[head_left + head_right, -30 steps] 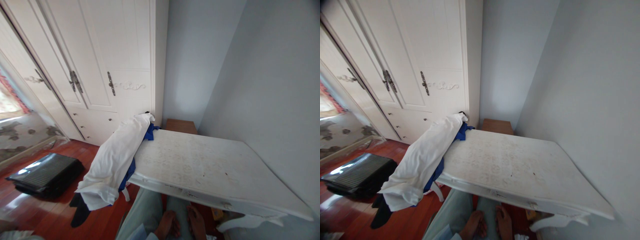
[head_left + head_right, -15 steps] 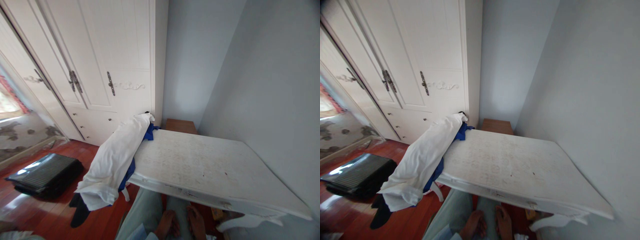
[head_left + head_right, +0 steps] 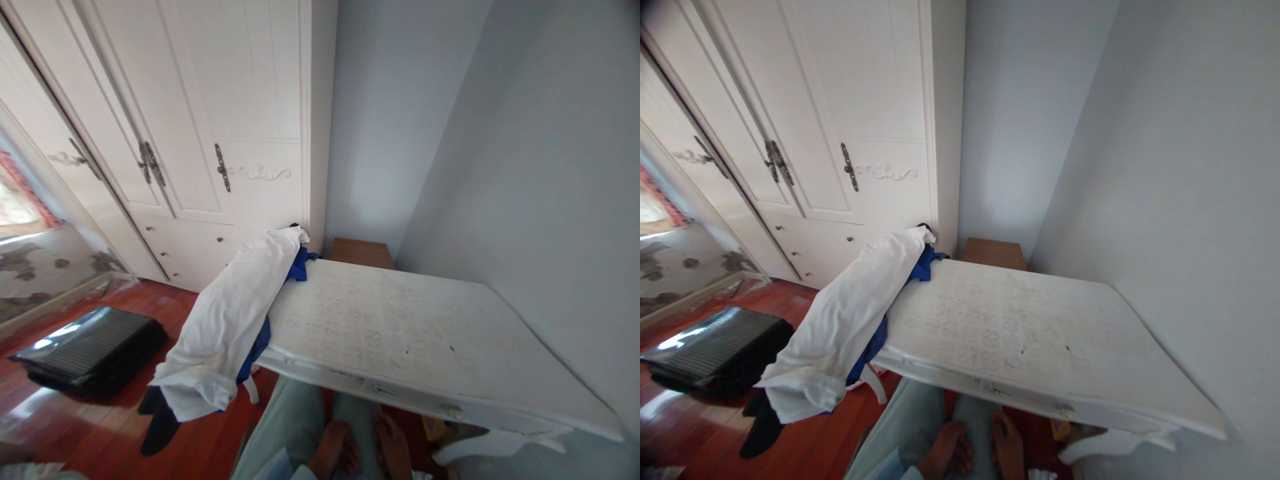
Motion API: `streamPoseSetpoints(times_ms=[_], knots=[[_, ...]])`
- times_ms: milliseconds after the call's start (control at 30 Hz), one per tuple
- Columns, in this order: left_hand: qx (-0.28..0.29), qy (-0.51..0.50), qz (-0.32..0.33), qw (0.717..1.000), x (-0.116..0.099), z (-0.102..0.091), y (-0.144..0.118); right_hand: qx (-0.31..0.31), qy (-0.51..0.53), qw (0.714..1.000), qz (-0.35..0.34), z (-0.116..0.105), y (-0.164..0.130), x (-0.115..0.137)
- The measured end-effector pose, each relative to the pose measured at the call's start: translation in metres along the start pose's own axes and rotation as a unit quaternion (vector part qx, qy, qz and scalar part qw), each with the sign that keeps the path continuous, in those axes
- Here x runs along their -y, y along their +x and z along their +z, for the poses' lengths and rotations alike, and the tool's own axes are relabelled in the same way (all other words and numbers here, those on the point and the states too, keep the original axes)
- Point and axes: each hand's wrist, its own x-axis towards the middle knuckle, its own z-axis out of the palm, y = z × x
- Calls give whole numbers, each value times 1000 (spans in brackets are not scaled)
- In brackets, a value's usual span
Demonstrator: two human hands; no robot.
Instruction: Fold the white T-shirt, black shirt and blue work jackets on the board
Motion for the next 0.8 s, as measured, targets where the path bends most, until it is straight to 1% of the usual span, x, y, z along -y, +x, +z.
streamPoseSetpoints(times_ms=[367, 500, 800], knots=[[-29, 0, -15, 999, -8, 4, -7, 4, -1, 1000, 7, -1, 0, 2], [-26, 5, -24, 999, -4, 2, -4, 6, -1, 1000, 5, -1, 1, 2], [-15, -10, 0, 1000, 3, -3, 0, 3, 4, 1000, 2, -2, -1, 5]])
